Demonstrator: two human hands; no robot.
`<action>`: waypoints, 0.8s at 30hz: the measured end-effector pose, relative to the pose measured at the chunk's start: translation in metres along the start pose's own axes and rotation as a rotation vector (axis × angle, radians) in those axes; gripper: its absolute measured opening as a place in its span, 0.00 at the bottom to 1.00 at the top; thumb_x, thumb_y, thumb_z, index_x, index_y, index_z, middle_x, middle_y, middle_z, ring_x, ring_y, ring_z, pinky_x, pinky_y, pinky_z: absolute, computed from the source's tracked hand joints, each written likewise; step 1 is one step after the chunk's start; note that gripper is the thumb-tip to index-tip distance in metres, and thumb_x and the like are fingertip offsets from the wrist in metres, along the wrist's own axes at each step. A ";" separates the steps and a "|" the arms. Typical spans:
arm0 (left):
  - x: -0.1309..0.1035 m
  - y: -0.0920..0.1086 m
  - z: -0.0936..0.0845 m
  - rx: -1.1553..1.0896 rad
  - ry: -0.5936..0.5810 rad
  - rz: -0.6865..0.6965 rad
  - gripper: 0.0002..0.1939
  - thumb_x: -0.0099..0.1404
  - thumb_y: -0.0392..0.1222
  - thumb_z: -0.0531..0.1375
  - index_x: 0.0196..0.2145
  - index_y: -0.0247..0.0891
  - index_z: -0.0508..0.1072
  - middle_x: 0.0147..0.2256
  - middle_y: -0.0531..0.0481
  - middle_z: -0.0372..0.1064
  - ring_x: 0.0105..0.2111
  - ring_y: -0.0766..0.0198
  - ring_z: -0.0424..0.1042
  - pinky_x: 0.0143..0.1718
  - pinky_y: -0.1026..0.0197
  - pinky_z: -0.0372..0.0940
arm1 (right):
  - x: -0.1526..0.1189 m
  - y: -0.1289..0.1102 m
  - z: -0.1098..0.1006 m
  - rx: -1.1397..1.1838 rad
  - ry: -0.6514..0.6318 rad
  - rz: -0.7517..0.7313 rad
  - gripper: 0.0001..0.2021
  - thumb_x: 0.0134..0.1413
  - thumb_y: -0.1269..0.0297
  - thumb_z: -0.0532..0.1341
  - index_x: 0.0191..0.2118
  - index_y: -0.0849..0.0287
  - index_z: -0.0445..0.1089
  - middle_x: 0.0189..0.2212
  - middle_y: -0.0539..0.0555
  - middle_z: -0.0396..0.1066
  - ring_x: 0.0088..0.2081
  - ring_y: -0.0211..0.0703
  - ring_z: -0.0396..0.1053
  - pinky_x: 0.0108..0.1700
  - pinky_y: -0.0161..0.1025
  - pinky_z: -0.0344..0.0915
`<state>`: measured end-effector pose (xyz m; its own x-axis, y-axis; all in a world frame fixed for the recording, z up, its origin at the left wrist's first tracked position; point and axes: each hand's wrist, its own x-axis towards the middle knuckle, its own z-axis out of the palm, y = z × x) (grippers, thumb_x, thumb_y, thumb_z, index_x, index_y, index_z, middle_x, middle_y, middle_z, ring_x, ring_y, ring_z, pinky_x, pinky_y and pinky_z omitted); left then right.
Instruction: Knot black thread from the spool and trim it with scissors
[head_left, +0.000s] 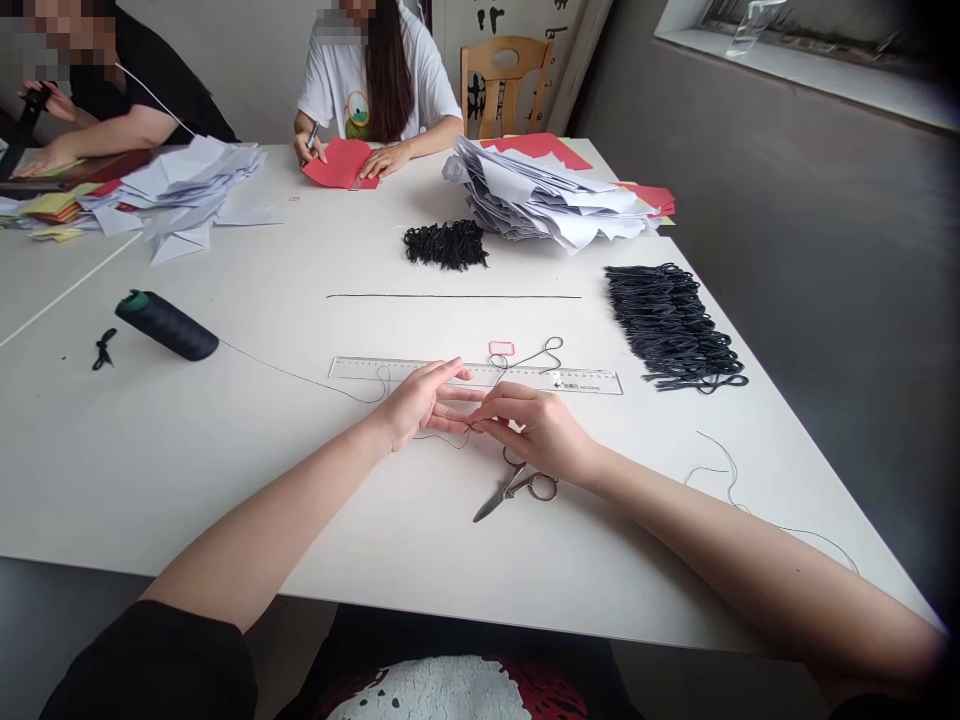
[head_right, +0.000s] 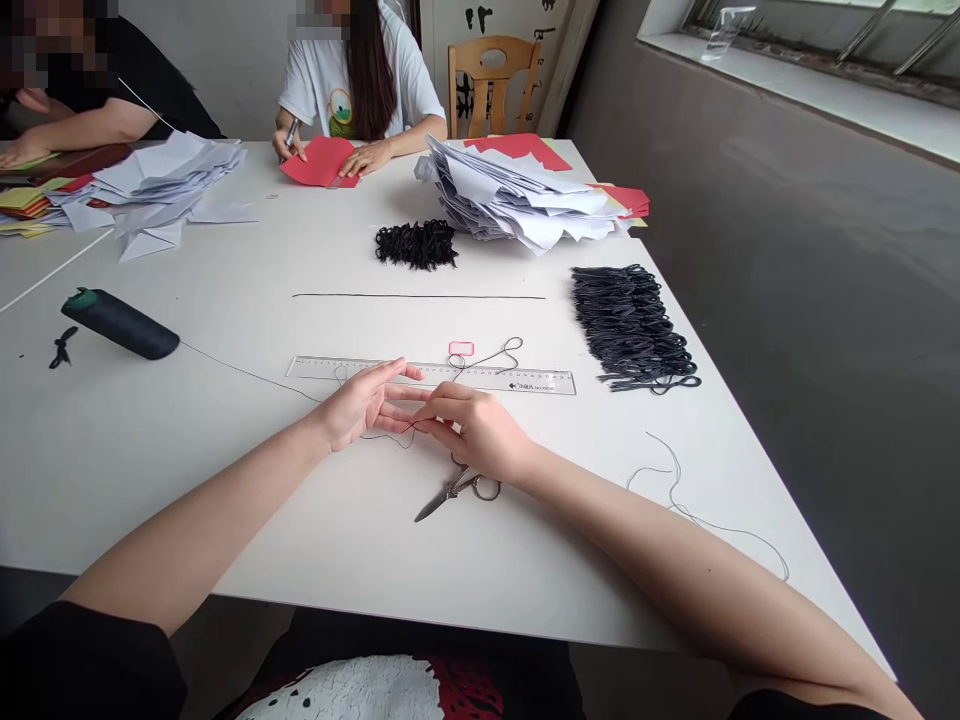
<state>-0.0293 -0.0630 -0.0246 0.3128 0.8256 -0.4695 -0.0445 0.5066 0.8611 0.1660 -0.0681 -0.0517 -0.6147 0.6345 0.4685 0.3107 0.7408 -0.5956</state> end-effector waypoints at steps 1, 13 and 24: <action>0.001 0.000 0.000 -0.013 -0.003 -0.005 0.21 0.64 0.60 0.57 0.42 0.38 0.68 0.45 0.38 0.76 0.32 0.56 0.79 0.38 0.55 0.71 | 0.000 0.001 0.000 -0.024 0.001 -0.021 0.08 0.61 0.71 0.57 0.38 0.60 0.74 0.32 0.55 0.72 0.30 0.37 0.69 0.32 0.35 0.67; 0.004 -0.003 -0.002 -0.068 -0.021 -0.026 0.20 0.63 0.58 0.59 0.39 0.37 0.69 0.41 0.39 0.77 0.31 0.57 0.79 0.39 0.57 0.71 | -0.001 0.005 -0.001 -0.065 -0.027 -0.021 0.07 0.61 0.70 0.57 0.38 0.59 0.73 0.32 0.55 0.72 0.30 0.38 0.69 0.32 0.35 0.66; 0.000 -0.004 -0.007 0.381 -0.099 0.123 0.13 0.52 0.50 0.70 0.30 0.36 0.81 0.28 0.43 0.77 0.33 0.57 0.77 0.38 0.57 0.71 | 0.010 -0.003 -0.015 0.180 0.152 0.447 0.10 0.57 0.60 0.61 0.30 0.59 0.72 0.29 0.54 0.72 0.29 0.38 0.65 0.29 0.37 0.60</action>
<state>-0.0359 -0.0630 -0.0301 0.4173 0.8373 -0.3531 0.2613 0.2616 0.9291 0.1700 -0.0605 -0.0350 -0.3336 0.9160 0.2230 0.3815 0.3475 -0.8566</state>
